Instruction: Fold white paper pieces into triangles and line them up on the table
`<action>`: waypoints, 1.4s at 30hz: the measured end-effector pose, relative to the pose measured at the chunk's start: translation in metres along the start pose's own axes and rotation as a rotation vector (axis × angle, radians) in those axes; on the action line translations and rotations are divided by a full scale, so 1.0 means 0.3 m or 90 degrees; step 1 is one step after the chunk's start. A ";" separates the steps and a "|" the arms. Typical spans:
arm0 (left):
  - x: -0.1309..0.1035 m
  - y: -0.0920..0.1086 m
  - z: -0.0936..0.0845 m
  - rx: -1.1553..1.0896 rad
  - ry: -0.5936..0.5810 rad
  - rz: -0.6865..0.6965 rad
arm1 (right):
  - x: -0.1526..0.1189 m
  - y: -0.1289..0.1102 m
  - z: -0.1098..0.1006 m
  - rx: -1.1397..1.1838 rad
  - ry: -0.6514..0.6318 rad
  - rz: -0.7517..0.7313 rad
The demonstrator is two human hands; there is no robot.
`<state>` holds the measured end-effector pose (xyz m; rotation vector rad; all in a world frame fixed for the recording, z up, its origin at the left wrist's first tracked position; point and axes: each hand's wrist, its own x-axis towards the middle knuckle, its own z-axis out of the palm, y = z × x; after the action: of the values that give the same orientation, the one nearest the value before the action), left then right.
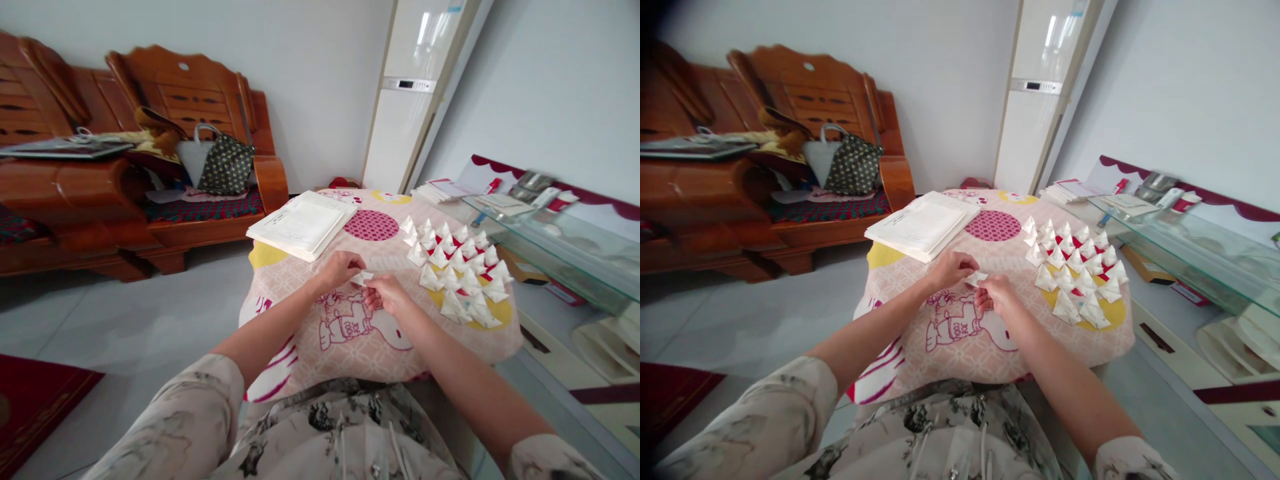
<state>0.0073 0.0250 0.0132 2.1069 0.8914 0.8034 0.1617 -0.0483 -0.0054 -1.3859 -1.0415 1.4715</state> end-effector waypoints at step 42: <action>-0.037 0.004 -0.029 0.139 -0.161 -0.167 | 0.102 -0.106 -0.157 -0.584 -0.143 -0.201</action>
<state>-0.0052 0.0189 0.0160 2.1559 1.1250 0.3088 0.2087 -0.0084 0.0137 -1.5467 -2.1386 0.9342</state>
